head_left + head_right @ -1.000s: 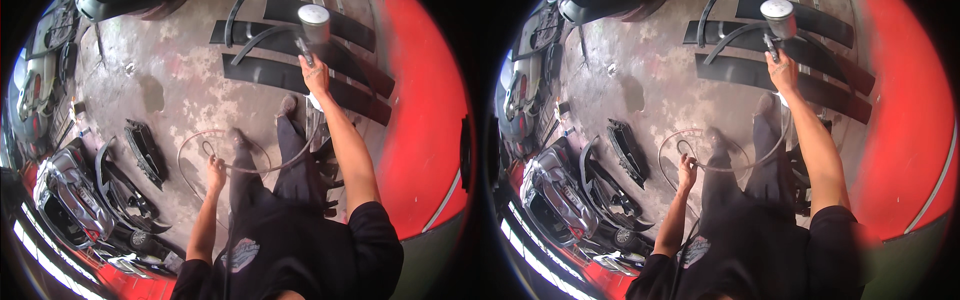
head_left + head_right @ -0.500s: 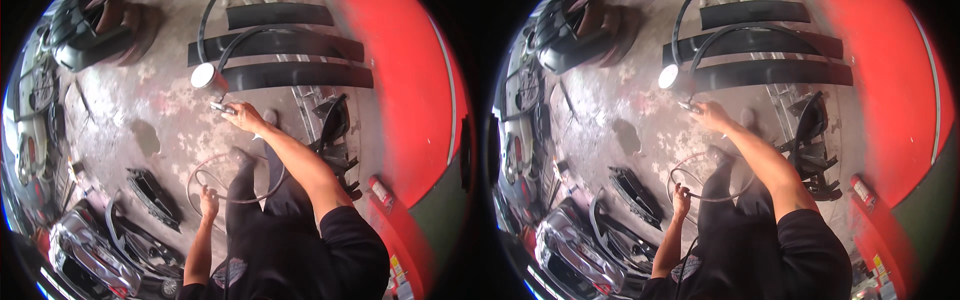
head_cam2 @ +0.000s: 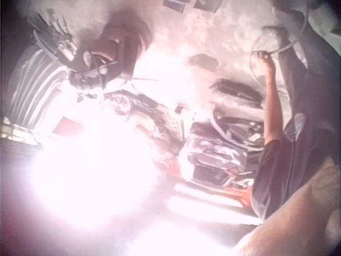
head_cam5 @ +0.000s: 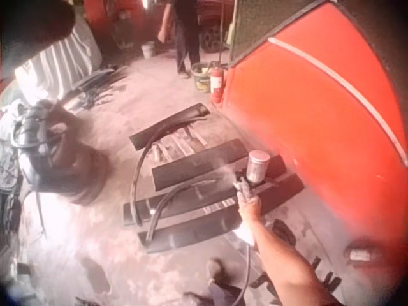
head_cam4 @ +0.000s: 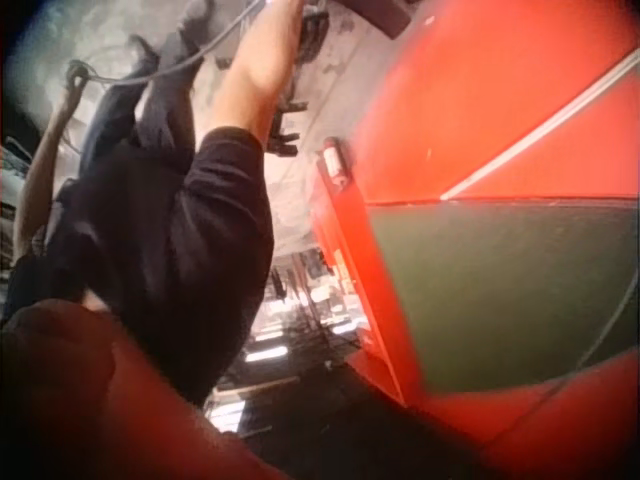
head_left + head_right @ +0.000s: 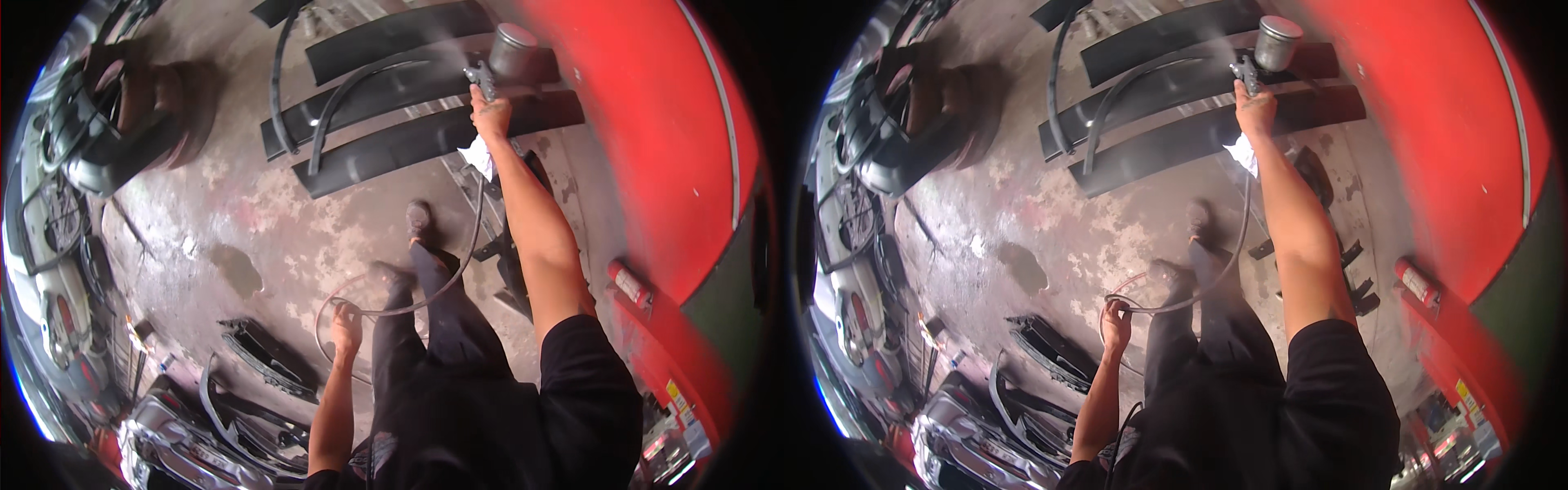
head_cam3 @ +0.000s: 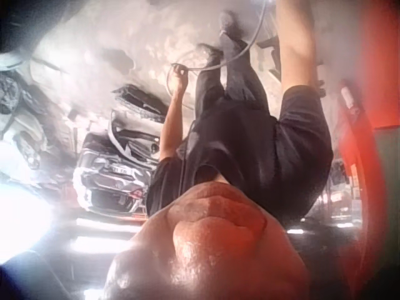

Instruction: The person uses a spray gun to apply a coating to various black plastic car parts, including a bumper and trim pieces, in a workshop. They handle the parts by hand, moving them to different positions to ensure coverage, and occasionally wipe the parts with a cloth.

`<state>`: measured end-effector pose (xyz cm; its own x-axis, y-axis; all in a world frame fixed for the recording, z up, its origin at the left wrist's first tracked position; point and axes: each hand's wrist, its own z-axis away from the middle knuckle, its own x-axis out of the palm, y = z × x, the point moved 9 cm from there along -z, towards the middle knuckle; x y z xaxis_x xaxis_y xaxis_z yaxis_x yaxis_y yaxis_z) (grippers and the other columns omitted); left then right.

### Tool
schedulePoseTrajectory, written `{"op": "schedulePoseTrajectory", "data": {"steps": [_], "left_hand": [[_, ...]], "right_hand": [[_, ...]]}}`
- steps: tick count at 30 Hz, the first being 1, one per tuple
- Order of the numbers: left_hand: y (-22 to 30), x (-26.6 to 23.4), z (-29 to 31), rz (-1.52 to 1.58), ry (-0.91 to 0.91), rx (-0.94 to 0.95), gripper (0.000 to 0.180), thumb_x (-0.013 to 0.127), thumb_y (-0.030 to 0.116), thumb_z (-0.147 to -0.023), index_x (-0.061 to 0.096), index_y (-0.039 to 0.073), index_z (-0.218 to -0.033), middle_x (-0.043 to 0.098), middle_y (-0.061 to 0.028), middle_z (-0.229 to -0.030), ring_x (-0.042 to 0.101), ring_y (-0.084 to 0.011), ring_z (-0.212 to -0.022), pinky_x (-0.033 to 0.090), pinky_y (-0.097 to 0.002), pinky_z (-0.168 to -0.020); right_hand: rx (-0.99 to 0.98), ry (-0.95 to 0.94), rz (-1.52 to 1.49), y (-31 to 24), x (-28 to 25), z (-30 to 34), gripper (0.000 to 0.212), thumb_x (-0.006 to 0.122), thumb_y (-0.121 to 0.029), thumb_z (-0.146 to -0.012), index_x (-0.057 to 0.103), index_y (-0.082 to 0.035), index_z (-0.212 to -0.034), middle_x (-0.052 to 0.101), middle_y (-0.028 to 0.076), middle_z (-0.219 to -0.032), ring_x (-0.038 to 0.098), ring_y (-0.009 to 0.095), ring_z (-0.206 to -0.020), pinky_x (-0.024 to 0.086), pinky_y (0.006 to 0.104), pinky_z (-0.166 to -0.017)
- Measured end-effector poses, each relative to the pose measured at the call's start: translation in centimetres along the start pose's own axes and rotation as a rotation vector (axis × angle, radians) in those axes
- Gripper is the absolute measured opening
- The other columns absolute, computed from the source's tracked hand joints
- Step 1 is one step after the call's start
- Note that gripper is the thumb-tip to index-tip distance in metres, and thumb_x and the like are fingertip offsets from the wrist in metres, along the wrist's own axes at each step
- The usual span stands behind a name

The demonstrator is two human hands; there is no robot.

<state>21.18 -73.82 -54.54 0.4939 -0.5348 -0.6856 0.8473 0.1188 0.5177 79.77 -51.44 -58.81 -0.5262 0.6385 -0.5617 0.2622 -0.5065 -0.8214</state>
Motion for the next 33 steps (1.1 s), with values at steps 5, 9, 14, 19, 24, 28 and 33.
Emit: {"op": "schedulePoseTrajectory", "data": {"steps": [5, 9, 14, 19, 24, 28, 33], "left_hand": [[2.7, 1.4, -3.4, 0.127, -0.025, 0.142, 0.01, 0.068, 0.004, -0.086, 0.063, 0.002, -0.095, 0.067, -0.0172, -0.102, 0.063, -0.0391, -0.101, 0.05, -0.0464, -0.088], [5.8, 0.3, -6.0, 0.094, -0.028, 0.199, 0.008, 0.066, 0.001, -0.086, 0.062, 0.003, -0.093, 0.066, -0.0172, -0.098, 0.063, -0.0391, -0.096, 0.05, -0.047, -0.085], [7.9, -3.5, -8.6, 0.05, 0.107, 0.217, 0.006, 0.064, -0.001, -0.086, 0.063, 0.004, -0.087, 0.066, -0.0166, -0.095, 0.064, -0.0388, -0.097, 0.051, -0.0475, -0.087], [11.0, -6.7, -10.8, 0.07, 0.092, 0.293, 0.009, 0.065, -0.003, -0.082, 0.062, 0.005, -0.086, 0.067, -0.0161, -0.1, 0.064, -0.0393, -0.106, 0.05, -0.0469, -0.092], [8.5, -8.6, -9.6, -0.027, 0.095, 0.292, 0.012, 0.068, 0.0, -0.08, 0.066, 0.008, -0.089, 0.065, -0.0167, -0.118, 0.06, -0.0389, -0.119, 0.05, -0.0459, -0.094], [3.1, -12.1, -7.4, -0.18, 0.195, 0.17, 0.016, 0.069, 0.006, -0.087, 0.07, 0.011, -0.102, 0.054, -0.0177, -0.138, 0.059, -0.0395, -0.119, 0.052, -0.0461, -0.09], [-7.9, -17.3, -6.4, -0.233, 0.175, -0.198, 0.021, 0.061, 0.009, -0.091, 0.071, 0.012, -0.109, 0.067, -0.0222, -0.118, 0.065, -0.0409, -0.105, 0.052, -0.0483, -0.083]], "right_hand": [[0.14, 0.211, 0.092, 7.7, -11.7, -2.9, 0.04, 0.073, -0.04, -0.09, 0.073, 0.0, -0.093, 0.073, 0.024, -0.085, 0.072, 0.041, -0.088, 0.054, 0.0486, -0.077], [0.31, 0.458, 0.336, 10.8, -21.7, -0.6, 0.037, 0.072, -0.039, -0.091, 0.075, -0.003, -0.101, 0.074, 0.022, -0.088, 0.073, 0.039, -0.088, 0.055, 0.0482, -0.077], [0.234, 0.722, 0.304, 12.6, -27.6, 3.3, 0.051, 0.074, -0.048, -0.09, 0.074, 0.002, -0.101, 0.075, 0.023, -0.09, 0.074, 0.038, -0.084, 0.057, 0.0452, -0.072], [0.059, 0.573, 0.186, 15.1, -24.2, 3.8, 0.042, 0.076, -0.043, -0.09, 0.074, -0.001, -0.096, 0.07, 0.01, -0.07, 0.068, 0.025, -0.059, 0.052, 0.0404, -0.054], [-0.108, 0.16, -0.051, 2.3, -12.6, 6.3, 0.037, 0.076, -0.038, -0.091, 0.072, -0.001, -0.093, 0.068, 0.003, -0.067, 0.062, 0.011, -0.054, 0.047, 0.031, -0.051], [0.007, -0.149, -0.284, -7.7, -6.3, 12.3, 0.039, 0.076, -0.042, -0.09, 0.07, -0.004, -0.089, 0.063, -0.001, -0.062, 0.058, 0.009, -0.053, 0.046, 0.0298, -0.052], [0.026, -0.128, -0.297, -14.3, -5.2, 21.7, 0.037, 0.075, -0.044, -0.091, 0.069, -0.007, -0.09, 0.061, -0.002, -0.061, 0.056, 0.007, -0.05, 0.041, 0.0254, -0.044]]}}
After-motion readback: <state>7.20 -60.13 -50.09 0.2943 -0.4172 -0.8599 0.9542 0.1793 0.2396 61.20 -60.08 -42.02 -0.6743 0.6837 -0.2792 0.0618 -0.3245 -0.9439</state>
